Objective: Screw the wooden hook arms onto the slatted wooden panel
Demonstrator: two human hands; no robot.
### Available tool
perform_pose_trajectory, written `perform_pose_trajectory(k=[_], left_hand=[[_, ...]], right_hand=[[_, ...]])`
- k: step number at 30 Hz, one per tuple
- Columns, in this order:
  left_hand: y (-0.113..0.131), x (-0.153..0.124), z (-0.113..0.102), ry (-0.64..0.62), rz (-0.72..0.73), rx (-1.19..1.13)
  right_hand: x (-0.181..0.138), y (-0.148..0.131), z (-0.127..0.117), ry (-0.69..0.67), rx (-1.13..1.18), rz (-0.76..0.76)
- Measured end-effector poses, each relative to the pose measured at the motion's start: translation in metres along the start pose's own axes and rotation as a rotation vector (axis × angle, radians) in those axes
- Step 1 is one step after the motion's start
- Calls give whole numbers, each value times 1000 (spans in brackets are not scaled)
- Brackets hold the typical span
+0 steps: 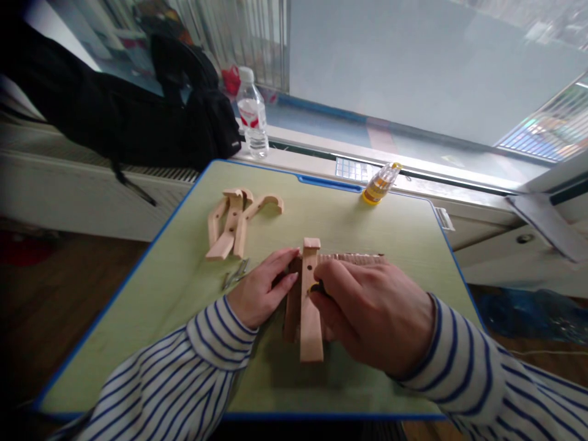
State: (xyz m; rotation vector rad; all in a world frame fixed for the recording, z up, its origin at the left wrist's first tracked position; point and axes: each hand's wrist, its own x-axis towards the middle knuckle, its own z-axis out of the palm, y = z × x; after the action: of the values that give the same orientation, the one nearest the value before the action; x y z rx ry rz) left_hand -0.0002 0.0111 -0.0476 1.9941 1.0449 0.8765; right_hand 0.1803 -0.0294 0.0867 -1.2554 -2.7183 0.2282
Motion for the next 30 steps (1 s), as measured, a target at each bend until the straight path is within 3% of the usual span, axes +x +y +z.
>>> perform_pose_trajectory(k=[5, 7, 16, 19, 23, 30], left_hand=[[0, 0, 0, 4, 16, -5], [0, -1, 0, 12, 19, -4], [-1, -1, 0, 19, 33, 4], [-1, -1, -1, 12, 32, -3], [0, -1, -1, 4, 23, -19], [0, -1, -1, 0, 25, -28]], right_hand=[[-3, -13, 11, 146, -82, 231], [-1, -13, 11, 165, -76, 251], [9, 3, -3, 53, -55, -55], [15, 1, -8, -63, -62, -150], [25, 0, -14, -194, -48, -181], [24, 12, -5, -92, -58, -120]])
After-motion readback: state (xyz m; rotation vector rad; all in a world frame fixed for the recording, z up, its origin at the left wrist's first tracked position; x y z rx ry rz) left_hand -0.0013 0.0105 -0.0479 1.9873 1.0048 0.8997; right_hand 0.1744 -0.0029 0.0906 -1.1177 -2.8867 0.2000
